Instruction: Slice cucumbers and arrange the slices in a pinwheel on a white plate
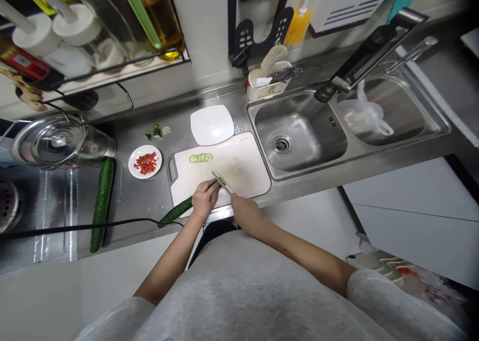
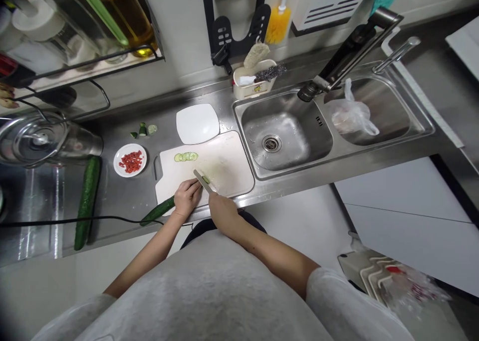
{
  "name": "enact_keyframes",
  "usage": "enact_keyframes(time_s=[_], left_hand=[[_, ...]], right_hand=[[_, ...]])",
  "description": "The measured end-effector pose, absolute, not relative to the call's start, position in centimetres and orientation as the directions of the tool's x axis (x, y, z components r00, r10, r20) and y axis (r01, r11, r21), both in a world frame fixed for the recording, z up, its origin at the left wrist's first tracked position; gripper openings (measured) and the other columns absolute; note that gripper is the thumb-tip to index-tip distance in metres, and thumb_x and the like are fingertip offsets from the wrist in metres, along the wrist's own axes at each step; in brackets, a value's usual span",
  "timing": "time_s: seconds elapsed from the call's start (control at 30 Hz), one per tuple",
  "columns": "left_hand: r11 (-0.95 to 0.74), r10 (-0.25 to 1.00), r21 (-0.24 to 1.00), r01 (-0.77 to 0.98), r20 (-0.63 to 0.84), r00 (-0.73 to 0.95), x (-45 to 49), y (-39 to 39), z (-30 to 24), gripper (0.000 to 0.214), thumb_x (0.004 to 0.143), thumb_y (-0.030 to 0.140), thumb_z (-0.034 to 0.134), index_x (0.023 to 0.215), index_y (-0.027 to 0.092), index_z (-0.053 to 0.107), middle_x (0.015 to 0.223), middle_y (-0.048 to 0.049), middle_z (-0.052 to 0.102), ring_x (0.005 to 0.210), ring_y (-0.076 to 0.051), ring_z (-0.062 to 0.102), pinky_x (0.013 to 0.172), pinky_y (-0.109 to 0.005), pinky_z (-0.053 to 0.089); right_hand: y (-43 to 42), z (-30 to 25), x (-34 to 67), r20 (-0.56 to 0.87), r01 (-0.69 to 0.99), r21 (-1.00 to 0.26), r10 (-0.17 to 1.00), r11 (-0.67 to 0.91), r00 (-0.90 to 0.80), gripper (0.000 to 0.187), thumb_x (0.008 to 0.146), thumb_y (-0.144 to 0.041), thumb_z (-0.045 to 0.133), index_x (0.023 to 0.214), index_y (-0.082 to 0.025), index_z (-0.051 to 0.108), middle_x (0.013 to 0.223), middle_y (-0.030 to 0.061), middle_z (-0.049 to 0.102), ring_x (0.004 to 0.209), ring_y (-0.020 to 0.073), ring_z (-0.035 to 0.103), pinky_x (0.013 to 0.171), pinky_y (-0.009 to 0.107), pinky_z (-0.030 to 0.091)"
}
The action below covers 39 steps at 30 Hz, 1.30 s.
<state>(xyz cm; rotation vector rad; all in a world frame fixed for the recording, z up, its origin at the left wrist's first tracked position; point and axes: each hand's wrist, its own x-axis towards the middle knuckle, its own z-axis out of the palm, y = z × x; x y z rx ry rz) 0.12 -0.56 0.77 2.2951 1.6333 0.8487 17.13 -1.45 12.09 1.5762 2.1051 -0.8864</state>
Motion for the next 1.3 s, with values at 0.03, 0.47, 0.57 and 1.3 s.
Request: enact_keyframes(time_s=[0.03,0.47,0.57,1.3], left_hand=[[-0.37,0.915,0.471,0.801,0.332,0.227,0.1,-0.6,0.8,0.023,0.091,0.025,0.048,0.102,0.023,0.069,0.103,-0.007,0.068,0.096,-0.018,0.061,0.084,-0.034,0.051],[-0.392,0.904,0.463,0.795,0.354,0.24,0.1,-0.8,0.4,0.023,0.09,0.023,0.05,0.103,0.022,0.068,0.105,-0.0071,0.068,0.097,-0.018,0.061,0.086,-0.033,0.05],[-0.399,0.899,0.455,0.796,0.363,0.243,0.2,-0.9,0.4,0.023,0.089,0.022,0.05,0.104,0.022,0.068,0.105,-0.0068,0.068,0.097,-0.018,0.061,0.086,-0.033,0.05],[-0.396,0.904,0.466,0.791,0.348,0.247,0.3,-1.1,0.3,0.026,0.091,0.024,0.048,0.11,0.024,0.066,0.108,-0.0077,0.067,0.102,-0.018,0.061,0.089,-0.035,0.051]], right_hand=[[-1.4,12.0,17.1,-0.617,0.947,-0.269,0.724,0.174,-0.308,0.023,0.088,-0.005,0.038,0.106,-0.01,0.052,0.088,0.016,0.07,0.092,0.0243,0.068,0.072,0.028,0.051],[-0.3,11.0,16.0,-0.577,0.942,-0.29,0.754,0.171,-0.314,0.022,0.087,-0.005,0.041,0.105,-0.011,0.053,0.088,0.0145,0.07,0.091,0.022,0.068,0.073,0.027,0.051],[-0.1,10.9,15.8,-0.581,0.943,-0.284,0.751,0.175,-0.314,0.022,0.088,-0.005,0.039,0.105,-0.011,0.053,0.088,0.0143,0.07,0.092,0.0217,0.068,0.074,0.027,0.051],[0.0,9.8,16.2,-0.601,0.948,-0.275,0.74,0.161,-0.3,0.025,0.091,-0.007,0.035,0.107,-0.011,0.053,0.09,0.0146,0.069,0.096,0.0215,0.067,0.076,0.027,0.05]])
